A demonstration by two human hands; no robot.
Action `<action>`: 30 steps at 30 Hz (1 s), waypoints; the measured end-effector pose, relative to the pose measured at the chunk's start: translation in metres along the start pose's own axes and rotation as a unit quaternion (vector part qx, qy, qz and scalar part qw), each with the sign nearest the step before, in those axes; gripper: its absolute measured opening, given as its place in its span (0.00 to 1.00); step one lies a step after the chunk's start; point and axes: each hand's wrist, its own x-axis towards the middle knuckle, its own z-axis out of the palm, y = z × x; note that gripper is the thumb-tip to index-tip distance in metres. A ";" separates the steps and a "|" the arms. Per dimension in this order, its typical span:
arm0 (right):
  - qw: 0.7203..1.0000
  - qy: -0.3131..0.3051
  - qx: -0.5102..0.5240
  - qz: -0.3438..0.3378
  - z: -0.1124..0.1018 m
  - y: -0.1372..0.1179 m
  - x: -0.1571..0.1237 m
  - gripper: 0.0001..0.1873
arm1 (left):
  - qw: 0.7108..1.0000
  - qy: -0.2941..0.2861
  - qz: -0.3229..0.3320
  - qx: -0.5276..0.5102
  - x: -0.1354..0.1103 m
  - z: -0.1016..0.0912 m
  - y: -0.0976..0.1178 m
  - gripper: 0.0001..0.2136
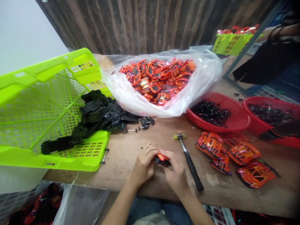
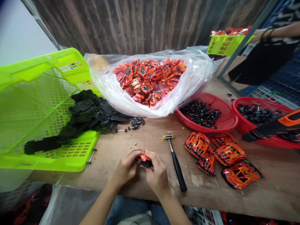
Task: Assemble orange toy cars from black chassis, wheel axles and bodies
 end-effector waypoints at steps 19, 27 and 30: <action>0.988 -0.024 0.041 0.145 -0.006 0.019 -0.003 0.11 | 0.979 -0.119 -0.128 0.104 0.013 -0.034 -0.002 0.09; 0.978 -0.048 -0.081 0.184 -0.026 0.026 0.003 0.12 | 0.952 -0.010 -0.282 -0.116 0.010 -0.016 -0.014 0.19; 0.931 0.002 -0.321 0.173 -0.047 0.043 -0.015 0.14 | 0.928 0.011 -0.354 -0.115 0.015 -0.006 -0.030 0.15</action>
